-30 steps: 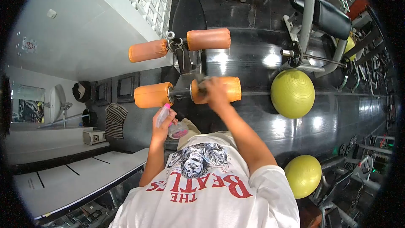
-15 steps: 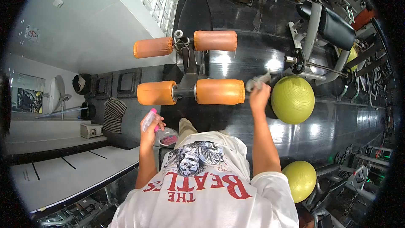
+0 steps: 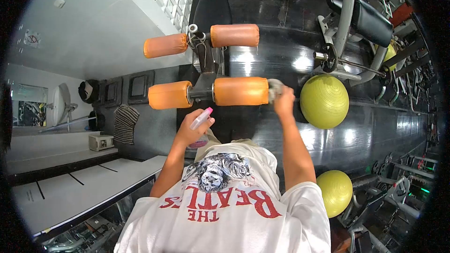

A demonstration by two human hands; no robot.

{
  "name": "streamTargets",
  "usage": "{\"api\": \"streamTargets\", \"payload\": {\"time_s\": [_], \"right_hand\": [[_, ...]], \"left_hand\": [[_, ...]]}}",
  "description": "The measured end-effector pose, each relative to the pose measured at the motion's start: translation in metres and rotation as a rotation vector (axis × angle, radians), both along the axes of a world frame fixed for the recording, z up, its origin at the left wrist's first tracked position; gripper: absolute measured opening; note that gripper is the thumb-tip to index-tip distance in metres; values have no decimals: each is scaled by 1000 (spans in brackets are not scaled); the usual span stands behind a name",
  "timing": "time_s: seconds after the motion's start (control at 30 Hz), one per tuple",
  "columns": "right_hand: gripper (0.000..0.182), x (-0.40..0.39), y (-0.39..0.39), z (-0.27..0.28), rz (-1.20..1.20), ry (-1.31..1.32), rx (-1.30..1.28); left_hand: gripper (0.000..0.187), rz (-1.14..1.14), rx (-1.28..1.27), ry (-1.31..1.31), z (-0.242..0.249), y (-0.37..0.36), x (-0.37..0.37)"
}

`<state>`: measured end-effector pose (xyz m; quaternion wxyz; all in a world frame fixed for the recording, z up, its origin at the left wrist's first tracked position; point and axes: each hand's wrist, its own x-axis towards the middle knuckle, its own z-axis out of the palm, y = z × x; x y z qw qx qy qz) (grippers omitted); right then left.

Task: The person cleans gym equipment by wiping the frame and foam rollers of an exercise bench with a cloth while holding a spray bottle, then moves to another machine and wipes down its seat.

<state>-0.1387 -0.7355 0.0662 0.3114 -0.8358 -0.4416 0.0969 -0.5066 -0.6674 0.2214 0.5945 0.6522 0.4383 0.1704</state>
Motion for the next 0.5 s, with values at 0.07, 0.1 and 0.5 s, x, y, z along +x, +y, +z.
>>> {"api": "streamTargets", "payload": {"time_s": [0.07, 0.1, 0.5], "right_hand": [[32, 23, -22, -3, -232, -4, 26], [33, 20, -25, 3, -164, -44, 73], [48, -102, 9, -14, 173, -248, 59]], "left_hand": [[25, -14, 21, 19, -10, -7, -1], [25, -22, 38, 26, -12, -6, 0], [25, -5, -56, 10, -14, -8, -7]]}}
